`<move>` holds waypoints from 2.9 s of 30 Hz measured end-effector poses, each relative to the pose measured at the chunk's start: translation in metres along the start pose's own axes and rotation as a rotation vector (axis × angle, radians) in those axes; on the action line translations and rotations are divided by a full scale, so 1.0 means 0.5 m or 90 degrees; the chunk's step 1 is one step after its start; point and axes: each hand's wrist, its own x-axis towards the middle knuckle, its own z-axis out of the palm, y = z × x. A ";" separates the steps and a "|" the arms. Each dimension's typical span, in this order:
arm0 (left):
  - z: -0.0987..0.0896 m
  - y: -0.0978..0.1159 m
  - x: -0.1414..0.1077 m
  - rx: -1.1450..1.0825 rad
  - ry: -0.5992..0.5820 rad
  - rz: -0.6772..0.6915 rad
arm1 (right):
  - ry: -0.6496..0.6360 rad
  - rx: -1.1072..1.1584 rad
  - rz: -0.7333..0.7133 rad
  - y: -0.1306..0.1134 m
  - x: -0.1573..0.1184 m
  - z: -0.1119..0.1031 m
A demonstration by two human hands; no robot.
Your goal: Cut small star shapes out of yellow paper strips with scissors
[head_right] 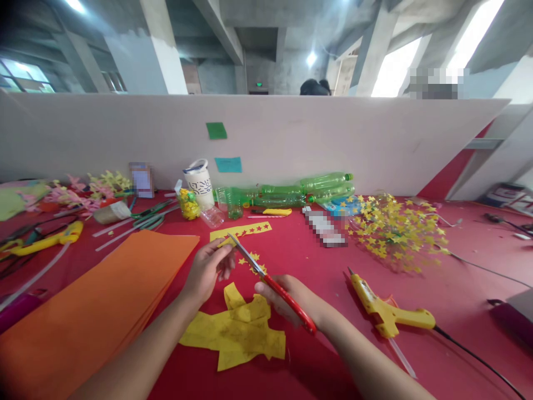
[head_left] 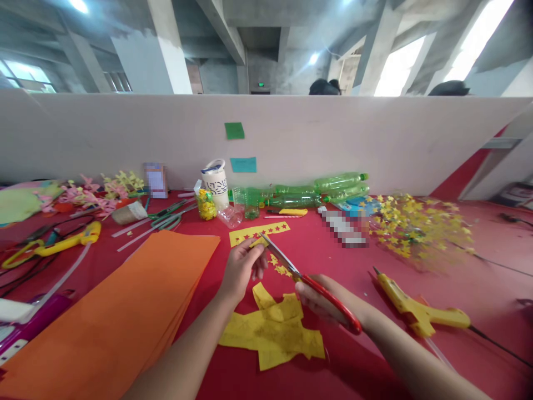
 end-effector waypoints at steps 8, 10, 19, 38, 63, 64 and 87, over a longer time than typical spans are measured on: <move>-0.002 0.001 0.001 0.002 -0.001 -0.010 | 0.003 0.013 0.038 0.007 0.006 0.002; -0.002 0.001 0.001 0.002 0.001 -0.010 | 0.003 0.020 0.041 0.007 0.006 0.002; -0.003 0.001 0.002 0.004 -0.005 -0.006 | 0.009 0.017 0.039 0.013 0.008 0.002; -0.015 -0.004 0.006 0.057 -0.013 0.019 | 0.011 -0.005 0.042 0.008 0.008 -0.004; -0.007 0.001 -0.003 0.086 -0.050 0.016 | 0.021 0.055 0.024 -0.009 0.003 0.015; -0.007 0.001 -0.003 0.084 -0.049 0.015 | 0.020 0.054 0.024 -0.011 0.002 0.014; -0.007 0.006 0.002 -0.031 -0.002 -0.005 | 0.046 0.056 0.053 -0.015 0.000 0.006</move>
